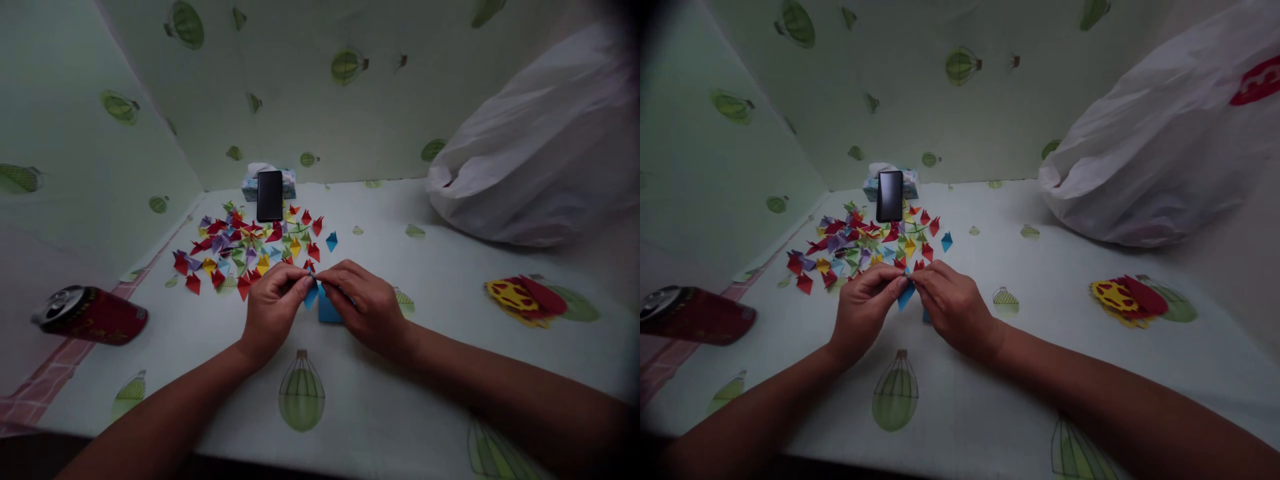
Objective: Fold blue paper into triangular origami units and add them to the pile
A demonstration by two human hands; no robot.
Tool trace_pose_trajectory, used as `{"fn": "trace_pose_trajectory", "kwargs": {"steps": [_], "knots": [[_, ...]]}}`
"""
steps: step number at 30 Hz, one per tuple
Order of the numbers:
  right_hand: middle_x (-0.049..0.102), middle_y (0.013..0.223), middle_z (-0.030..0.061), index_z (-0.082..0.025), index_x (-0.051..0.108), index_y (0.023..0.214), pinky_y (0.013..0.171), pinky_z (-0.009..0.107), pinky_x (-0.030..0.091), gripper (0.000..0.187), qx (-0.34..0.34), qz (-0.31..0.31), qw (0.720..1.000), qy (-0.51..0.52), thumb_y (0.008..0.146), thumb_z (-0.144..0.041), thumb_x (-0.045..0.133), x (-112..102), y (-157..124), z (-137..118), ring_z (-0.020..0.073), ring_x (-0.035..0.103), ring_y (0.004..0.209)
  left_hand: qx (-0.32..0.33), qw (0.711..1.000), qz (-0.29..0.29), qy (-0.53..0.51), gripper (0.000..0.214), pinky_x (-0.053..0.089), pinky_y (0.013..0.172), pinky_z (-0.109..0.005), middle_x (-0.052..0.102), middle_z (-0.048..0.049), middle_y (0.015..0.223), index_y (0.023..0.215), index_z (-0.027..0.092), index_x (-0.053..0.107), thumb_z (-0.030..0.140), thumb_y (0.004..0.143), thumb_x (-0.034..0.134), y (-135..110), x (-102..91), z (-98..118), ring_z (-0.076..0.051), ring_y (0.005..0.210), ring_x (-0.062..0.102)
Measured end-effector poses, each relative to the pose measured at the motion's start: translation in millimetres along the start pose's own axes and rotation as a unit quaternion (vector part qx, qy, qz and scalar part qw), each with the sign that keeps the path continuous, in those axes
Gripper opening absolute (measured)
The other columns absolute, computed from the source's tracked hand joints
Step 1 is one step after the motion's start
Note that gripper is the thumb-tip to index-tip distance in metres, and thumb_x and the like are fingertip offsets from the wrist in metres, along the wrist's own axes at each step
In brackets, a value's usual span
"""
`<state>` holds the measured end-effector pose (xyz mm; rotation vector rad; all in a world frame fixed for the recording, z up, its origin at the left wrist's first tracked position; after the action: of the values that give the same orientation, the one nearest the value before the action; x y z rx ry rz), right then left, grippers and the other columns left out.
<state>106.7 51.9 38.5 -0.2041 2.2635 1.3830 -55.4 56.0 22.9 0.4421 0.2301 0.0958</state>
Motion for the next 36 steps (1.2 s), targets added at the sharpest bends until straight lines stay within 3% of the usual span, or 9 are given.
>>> {"fn": "trace_pose_trajectory", "kwargs": {"steps": [6, 11, 26, 31, 36], "knots": [[0.073, 0.089, 0.0091, -0.013, 0.07, 0.102, 0.077, 0.029, 0.058, 0.017, 0.018, 0.008, 1.0, 0.015, 0.096, -0.003, 0.057, -3, 3, -2, 0.0174, 0.067, 0.084, 0.158, 0.982, 0.009, 0.107, 0.006, 0.053, 0.071, -0.021, 0.071, -0.0027, 0.083, 0.088, 0.015, 0.075, 0.011, 0.09, 0.071, -1, -1.7, 15, -0.011, 0.077, 0.065], [0.074, 0.089, 0.0082, -0.014, 0.07, 0.101, 0.075, 0.028, 0.057, 0.017, 0.019, 0.003, 0.999, 0.026, 0.095, -0.003, 0.058, -4, 6, -1, 0.0169, 0.066, 0.082, 0.194, 0.973, 0.009, 0.128, 0.005, 0.054, 0.073, -0.021, 0.071, -0.0035, 0.083, 0.089, 0.014, 0.074, 0.01, 0.09, 0.071, -1, -2.3, 17, -0.011, 0.079, 0.067], [0.068, 0.084, 0.0075, -0.014, 0.066, 0.094, 0.072, 0.028, 0.051, 0.015, 0.053, -0.044, 0.997, 0.03, 0.098, -0.01, 0.053, 3, 2, 11, 0.0162, 0.063, 0.079, 0.092, 0.991, -0.02, 0.093, 0.007, 0.051, 0.064, -0.022, 0.068, -0.0012, 0.078, 0.082, 0.018, 0.072, 0.014, 0.088, 0.07, 1, 2.1, 3, -0.011, 0.072, 0.063], [0.066, 0.08, 0.0041, -0.015, 0.065, 0.088, 0.068, 0.025, 0.049, 0.015, 0.135, -0.067, 0.986, 0.071, 0.096, -0.01, 0.053, 4, 1, 15, 0.0134, 0.061, 0.073, 0.067, 0.994, -0.035, 0.082, 0.007, 0.049, 0.063, -0.024, 0.068, -0.0017, 0.077, 0.081, 0.019, 0.073, 0.017, 0.087, 0.071, 1, 2.4, 2, -0.012, 0.07, 0.062], [0.065, 0.074, 0.0002, -0.015, 0.065, 0.088, 0.065, 0.023, 0.047, 0.013, 0.228, -0.054, 0.963, 0.135, 0.095, -0.013, 0.055, 2, 0, 19, 0.0103, 0.061, 0.066, 0.004, 0.999, -0.036, 0.025, 0.007, 0.048, 0.063, -0.026, 0.067, -0.0021, 0.077, 0.078, 0.02, 0.074, 0.022, 0.084, 0.073, 2, 2.2, -1, -0.013, 0.07, 0.06]]}}
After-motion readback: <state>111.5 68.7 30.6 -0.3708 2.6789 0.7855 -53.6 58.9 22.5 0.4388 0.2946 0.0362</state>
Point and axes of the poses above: each hand's wrist, its own y-axis towards the middle knuckle, its own x-axis out of the palm, z = x × y, the point moved 4 cm from there along y, towards the middle knuckle
